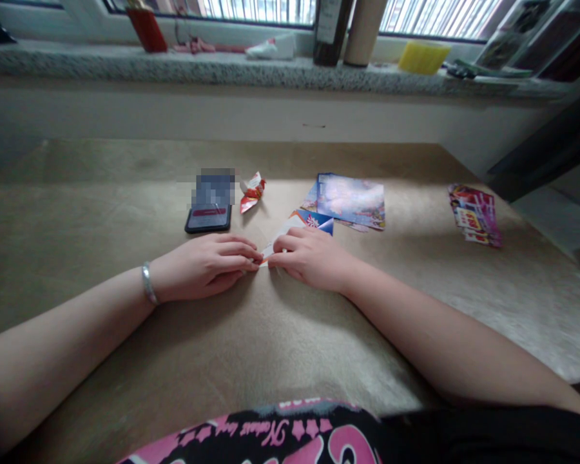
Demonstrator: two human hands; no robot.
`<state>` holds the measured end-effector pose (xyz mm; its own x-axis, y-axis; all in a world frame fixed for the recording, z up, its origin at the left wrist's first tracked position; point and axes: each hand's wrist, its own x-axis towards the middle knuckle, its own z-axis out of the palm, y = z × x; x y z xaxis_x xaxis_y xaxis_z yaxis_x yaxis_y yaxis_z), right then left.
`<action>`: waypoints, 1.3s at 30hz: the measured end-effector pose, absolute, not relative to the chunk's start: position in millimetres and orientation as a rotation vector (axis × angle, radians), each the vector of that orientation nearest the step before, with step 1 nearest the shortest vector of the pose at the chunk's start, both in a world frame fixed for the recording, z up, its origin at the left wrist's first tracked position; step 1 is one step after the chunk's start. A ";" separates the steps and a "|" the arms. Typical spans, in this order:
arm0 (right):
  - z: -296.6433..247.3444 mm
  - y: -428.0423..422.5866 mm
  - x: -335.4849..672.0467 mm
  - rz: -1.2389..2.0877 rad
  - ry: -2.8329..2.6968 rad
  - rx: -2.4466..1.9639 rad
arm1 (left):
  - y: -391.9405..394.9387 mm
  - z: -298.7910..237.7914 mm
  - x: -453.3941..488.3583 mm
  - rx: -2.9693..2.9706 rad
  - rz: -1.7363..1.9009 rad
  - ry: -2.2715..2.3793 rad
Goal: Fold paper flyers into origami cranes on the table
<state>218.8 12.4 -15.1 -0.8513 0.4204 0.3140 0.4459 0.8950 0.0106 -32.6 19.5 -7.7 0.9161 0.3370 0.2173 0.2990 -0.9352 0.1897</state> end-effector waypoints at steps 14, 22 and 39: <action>-10.4 16.0 234.4 -0.127 -2.752 -0.629 | 20.2 -7.6 -33.3 2.936 0.378 0.475; -10.3 19.6 247.3 -0.079 -2.731 -0.683 | 20.3 -6.8 -33.1 2.957 0.360 0.475; -15.0 14.6 226.0 -0.153 -2.676 -0.633 | 20.7 -1.5 -30.4 3.018 0.361 0.479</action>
